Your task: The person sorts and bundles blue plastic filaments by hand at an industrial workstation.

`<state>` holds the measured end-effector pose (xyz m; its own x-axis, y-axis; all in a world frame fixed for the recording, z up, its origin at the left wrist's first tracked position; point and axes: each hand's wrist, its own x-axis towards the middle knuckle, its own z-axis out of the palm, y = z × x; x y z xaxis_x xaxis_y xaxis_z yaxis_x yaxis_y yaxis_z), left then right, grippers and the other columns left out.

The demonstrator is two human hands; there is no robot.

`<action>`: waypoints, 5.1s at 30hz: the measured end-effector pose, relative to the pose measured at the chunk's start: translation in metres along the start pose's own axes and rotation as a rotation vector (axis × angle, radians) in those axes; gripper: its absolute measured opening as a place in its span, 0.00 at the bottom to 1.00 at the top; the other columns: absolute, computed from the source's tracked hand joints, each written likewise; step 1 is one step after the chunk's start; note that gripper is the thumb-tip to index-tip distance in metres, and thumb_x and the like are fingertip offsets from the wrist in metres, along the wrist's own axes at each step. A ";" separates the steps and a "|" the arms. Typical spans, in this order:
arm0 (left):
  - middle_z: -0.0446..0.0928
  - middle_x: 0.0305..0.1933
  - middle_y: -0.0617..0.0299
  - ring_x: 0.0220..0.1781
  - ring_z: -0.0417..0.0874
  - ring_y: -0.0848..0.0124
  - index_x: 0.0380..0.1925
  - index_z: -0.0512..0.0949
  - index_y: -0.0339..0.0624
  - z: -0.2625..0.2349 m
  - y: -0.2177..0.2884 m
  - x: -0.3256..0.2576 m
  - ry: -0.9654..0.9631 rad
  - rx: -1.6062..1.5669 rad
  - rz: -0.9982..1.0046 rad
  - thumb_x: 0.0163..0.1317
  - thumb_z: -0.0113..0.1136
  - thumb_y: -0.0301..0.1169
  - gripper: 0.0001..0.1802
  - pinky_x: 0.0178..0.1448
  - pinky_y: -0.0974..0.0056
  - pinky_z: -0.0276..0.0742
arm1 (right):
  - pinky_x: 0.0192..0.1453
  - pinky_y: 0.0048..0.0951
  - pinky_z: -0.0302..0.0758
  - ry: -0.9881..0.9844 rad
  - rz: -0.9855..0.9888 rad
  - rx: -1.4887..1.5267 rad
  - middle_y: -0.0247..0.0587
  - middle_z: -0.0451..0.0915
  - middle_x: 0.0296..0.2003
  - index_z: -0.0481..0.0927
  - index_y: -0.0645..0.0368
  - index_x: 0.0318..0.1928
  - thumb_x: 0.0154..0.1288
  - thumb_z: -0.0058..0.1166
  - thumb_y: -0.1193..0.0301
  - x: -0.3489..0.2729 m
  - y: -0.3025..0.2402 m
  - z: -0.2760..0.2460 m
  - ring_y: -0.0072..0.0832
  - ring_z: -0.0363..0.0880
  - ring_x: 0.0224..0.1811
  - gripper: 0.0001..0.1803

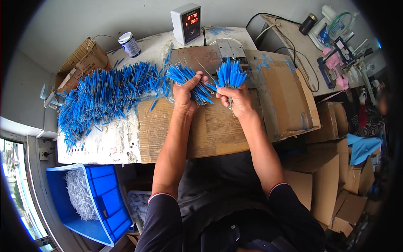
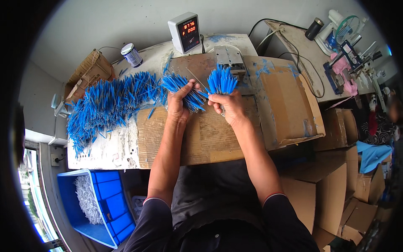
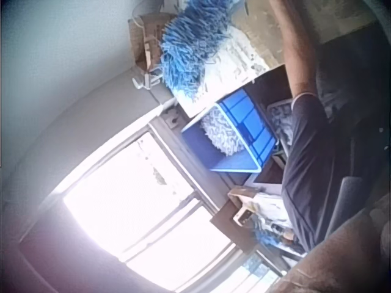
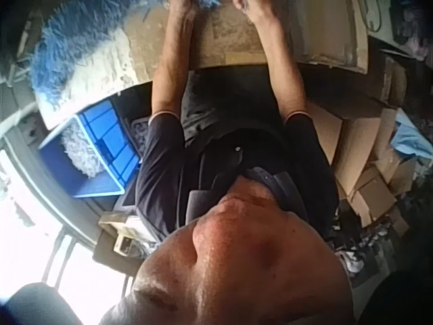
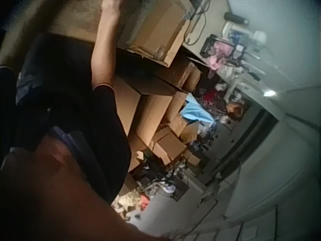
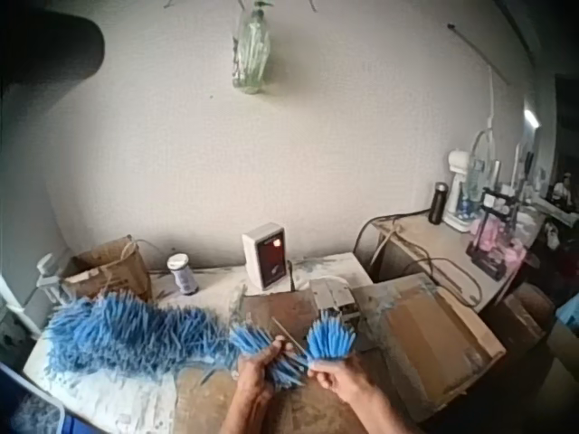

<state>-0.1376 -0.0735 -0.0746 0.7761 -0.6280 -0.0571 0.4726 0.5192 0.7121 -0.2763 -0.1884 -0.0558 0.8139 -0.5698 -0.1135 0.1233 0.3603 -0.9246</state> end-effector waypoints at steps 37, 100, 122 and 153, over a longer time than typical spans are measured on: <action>0.84 0.36 0.62 0.27 0.78 0.77 0.44 0.78 0.35 0.002 0.020 -0.018 -0.479 0.759 -0.040 0.59 0.71 0.22 0.14 0.31 0.68 0.76 | 0.17 0.21 0.63 0.108 0.183 -0.070 0.46 0.83 0.25 0.80 0.63 0.32 0.58 0.69 0.76 -0.020 -0.041 0.001 0.20 0.74 0.18 0.08; 0.79 0.37 0.55 0.30 0.77 0.71 0.40 0.77 0.32 -0.052 0.062 -0.004 -0.053 -0.264 -0.085 0.71 0.60 0.25 0.05 0.38 0.61 0.81 | 0.49 0.33 0.81 -0.368 -0.984 -0.793 0.35 0.85 0.45 0.83 0.56 0.43 0.51 0.65 0.80 -0.070 0.034 0.023 0.35 0.84 0.45 0.16; 0.79 0.45 0.56 0.41 0.81 0.66 0.54 0.74 0.39 -0.076 0.099 -0.043 -0.253 -0.059 0.156 0.62 0.68 0.23 0.21 0.49 0.57 0.82 | 0.50 0.40 0.80 -0.481 -1.026 -1.074 0.40 0.82 0.39 0.80 0.59 0.44 0.64 0.56 0.75 -0.049 0.054 0.042 0.39 0.82 0.44 0.08; 0.82 0.52 0.52 0.57 0.85 0.56 0.53 0.75 0.35 -0.037 0.020 -0.002 -0.185 -0.008 -0.206 0.64 0.63 0.18 0.17 0.64 0.51 0.83 | 0.33 0.28 0.79 0.126 -0.260 0.180 0.36 0.83 0.31 0.82 0.61 0.43 0.69 0.64 0.72 0.032 0.053 0.029 0.24 0.82 0.29 0.07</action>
<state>-0.1140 -0.0405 -0.0863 0.5740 -0.8158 -0.0712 0.6168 0.3735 0.6928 -0.2272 -0.1667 -0.0976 0.6666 -0.7428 0.0631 0.4251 0.3092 -0.8507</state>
